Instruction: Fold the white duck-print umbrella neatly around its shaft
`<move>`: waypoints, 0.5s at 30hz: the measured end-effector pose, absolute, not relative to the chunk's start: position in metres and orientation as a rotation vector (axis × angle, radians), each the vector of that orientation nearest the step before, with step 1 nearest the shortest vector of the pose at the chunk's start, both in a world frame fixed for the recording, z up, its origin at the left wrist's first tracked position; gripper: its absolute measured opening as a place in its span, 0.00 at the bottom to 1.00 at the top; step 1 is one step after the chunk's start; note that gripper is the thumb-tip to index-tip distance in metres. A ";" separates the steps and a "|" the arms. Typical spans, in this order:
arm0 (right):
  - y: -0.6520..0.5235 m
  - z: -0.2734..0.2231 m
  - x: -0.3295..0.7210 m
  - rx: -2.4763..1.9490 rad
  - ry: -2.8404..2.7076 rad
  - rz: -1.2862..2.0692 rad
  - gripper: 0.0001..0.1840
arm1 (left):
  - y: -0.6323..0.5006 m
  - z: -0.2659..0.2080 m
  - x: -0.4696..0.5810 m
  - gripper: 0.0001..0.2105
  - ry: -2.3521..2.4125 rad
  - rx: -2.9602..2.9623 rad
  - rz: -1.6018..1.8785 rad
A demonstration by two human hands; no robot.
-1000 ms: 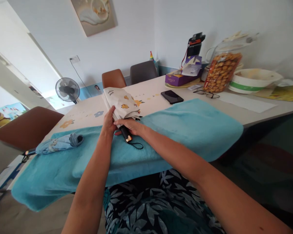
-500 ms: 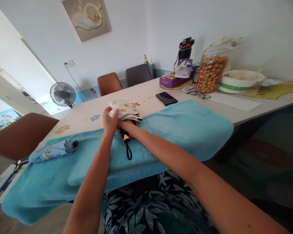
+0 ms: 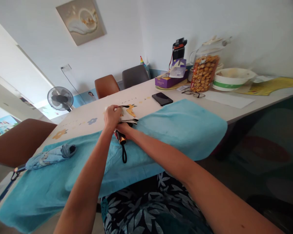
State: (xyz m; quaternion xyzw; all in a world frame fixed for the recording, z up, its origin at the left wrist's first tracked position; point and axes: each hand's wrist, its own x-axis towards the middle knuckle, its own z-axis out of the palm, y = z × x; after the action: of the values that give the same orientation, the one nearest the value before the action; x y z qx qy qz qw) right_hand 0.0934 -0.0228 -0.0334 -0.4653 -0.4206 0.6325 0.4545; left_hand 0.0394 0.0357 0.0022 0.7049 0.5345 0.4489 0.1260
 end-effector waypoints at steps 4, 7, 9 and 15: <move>-0.021 -0.033 0.097 -1.083 -0.818 1.687 0.09 | 0.035 -0.005 0.022 0.05 1.646 1.760 1.723; -0.018 -0.034 0.100 -1.055 -0.786 1.708 0.09 | 0.039 -0.021 0.006 0.07 1.494 1.258 1.933; -0.017 -0.034 0.101 -1.038 -0.799 1.703 0.08 | 0.041 -0.030 -0.003 0.04 1.371 0.899 1.910; -0.016 -0.033 0.108 -0.901 -0.788 1.693 0.12 | 0.042 -0.031 -0.015 0.06 1.102 0.502 1.881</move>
State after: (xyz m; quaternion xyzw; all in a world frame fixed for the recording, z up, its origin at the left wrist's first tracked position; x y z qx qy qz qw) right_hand 0.1076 -0.0157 -0.0333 -0.3738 -0.3271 0.7030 0.5090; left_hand -0.0146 0.0423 -0.0309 0.2017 0.4432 0.7562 0.4371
